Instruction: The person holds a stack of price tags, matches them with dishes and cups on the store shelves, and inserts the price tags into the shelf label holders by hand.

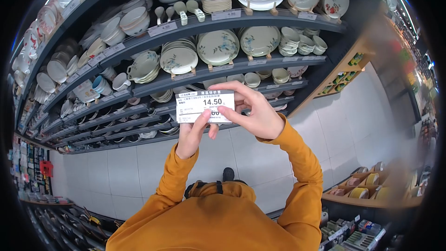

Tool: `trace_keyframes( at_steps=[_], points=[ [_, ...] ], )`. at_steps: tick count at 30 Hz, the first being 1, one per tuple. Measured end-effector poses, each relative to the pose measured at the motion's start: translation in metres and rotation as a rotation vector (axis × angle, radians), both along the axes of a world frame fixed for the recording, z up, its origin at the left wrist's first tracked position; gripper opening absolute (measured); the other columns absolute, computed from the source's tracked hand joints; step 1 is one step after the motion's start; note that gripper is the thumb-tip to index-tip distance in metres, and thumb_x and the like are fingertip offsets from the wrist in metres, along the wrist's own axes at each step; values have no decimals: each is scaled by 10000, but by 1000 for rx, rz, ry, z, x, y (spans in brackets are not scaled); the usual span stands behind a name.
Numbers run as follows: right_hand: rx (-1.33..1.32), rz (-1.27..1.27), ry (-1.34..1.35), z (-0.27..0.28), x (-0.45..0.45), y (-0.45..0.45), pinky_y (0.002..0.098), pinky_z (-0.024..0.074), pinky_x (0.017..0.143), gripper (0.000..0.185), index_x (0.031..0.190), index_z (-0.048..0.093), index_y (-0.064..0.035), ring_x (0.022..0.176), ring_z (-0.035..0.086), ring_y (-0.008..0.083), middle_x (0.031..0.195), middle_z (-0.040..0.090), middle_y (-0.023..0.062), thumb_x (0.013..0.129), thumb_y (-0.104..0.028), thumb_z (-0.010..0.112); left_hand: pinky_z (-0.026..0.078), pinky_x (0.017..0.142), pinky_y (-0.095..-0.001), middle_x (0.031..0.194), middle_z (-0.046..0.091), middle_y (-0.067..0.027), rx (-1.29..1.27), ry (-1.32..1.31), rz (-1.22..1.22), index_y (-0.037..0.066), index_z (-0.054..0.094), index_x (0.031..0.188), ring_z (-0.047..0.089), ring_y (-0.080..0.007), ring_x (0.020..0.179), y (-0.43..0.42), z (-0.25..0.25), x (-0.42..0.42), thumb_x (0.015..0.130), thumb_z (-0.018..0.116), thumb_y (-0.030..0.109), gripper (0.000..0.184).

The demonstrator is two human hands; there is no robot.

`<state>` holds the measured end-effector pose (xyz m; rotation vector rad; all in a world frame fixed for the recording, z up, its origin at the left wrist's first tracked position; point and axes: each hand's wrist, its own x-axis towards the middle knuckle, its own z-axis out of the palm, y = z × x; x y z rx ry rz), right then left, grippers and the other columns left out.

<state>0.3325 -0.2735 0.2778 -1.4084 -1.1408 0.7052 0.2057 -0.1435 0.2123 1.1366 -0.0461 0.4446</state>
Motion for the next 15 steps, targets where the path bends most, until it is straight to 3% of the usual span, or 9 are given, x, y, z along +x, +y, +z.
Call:
trace_keyframes(
  at_steps=[15],
  points=[
    [-25, -28, 39, -9, 33, -7, 223, 490, 664, 387, 1254, 501, -56, 871, 590, 90, 1052, 616, 51, 884, -100, 601, 424, 555, -251, 880, 576, -66, 22, 38, -8, -19, 516, 1098, 490, -115, 596, -3, -2, 33, 965, 471, 124, 200]
  ],
)
